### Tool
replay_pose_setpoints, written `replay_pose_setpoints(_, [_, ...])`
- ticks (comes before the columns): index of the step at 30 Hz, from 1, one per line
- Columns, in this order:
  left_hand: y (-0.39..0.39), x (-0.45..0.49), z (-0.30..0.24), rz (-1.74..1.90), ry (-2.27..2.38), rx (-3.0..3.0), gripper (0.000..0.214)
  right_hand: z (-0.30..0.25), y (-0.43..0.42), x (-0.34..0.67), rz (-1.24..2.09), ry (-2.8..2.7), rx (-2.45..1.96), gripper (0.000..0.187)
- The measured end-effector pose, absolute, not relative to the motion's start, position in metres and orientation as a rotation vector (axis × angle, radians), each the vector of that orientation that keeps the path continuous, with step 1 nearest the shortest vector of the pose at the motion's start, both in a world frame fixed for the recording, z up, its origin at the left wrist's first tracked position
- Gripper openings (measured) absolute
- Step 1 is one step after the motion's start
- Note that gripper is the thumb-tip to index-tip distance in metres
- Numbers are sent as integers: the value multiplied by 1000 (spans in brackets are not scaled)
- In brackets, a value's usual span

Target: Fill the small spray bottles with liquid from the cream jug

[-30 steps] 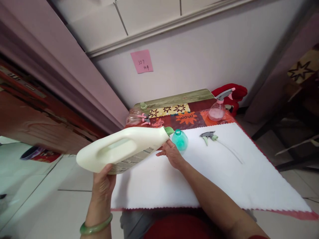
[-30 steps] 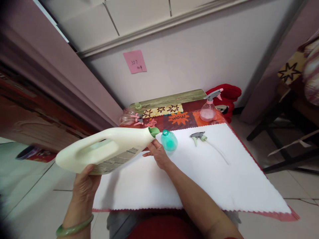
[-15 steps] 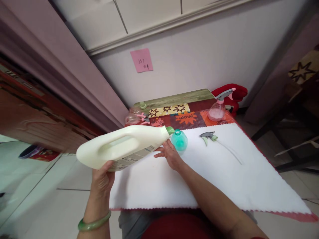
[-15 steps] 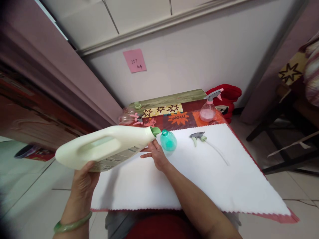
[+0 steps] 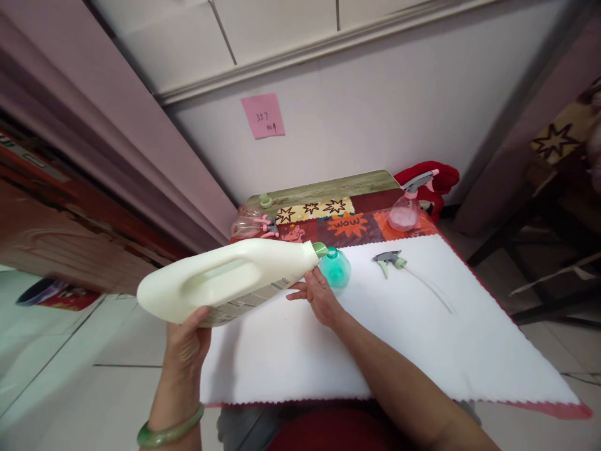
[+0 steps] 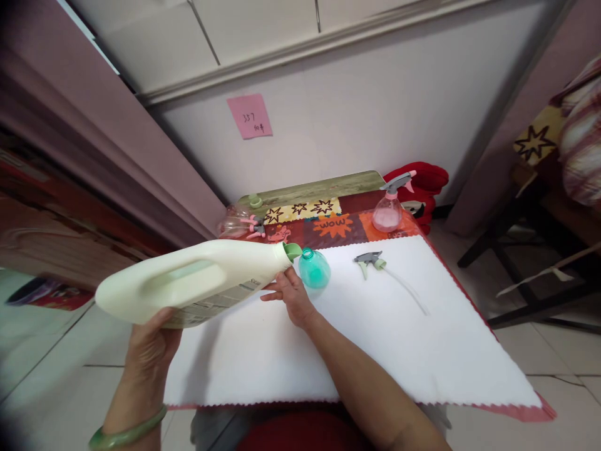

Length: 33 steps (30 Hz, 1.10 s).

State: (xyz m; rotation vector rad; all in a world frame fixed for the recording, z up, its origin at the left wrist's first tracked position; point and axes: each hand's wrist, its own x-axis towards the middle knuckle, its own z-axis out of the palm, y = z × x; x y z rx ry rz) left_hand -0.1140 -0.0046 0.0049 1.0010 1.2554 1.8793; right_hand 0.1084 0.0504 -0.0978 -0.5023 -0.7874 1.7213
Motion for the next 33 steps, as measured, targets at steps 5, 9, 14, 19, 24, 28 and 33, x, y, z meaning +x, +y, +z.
replay_pose_setpoints(5, [-4, -114, 6, 1867, 1253, 1029, 66, -97, 50, 109, 1727, -755, -473, 58])
replay_pose_setpoints(9, [-4, -113, 8, 1870, 1254, 1058, 65, -95, 49, 109, 1728, -737, -463, 58])
replay_pose_setpoints(14, [-3, -113, 9, 1860, 1264, 1039, 64, -95, 50, 109, 1723, -716, -458, 53])
replay_pose_setpoints(19, [-2, -114, 11, 1860, 1272, 1038, 62, -96, 50, 109, 1735, -705, -439, 54])
replay_pose_setpoints(24, [-3, -112, 15, 1848, 1303, 1038, 64, -96, 51, 109, 1751, -702, -415, 53])
replay_pose_setpoints(28, [-4, -110, 18, 1851, 1283, 1063, 67, -95, 51, 109, 1754, -690, -415, 54])
replay_pose_setpoints(33, [-6, -110, 20, 1828, 1283, 1077, 69, -94, 50, 107, 1765, -672, -401, 54])
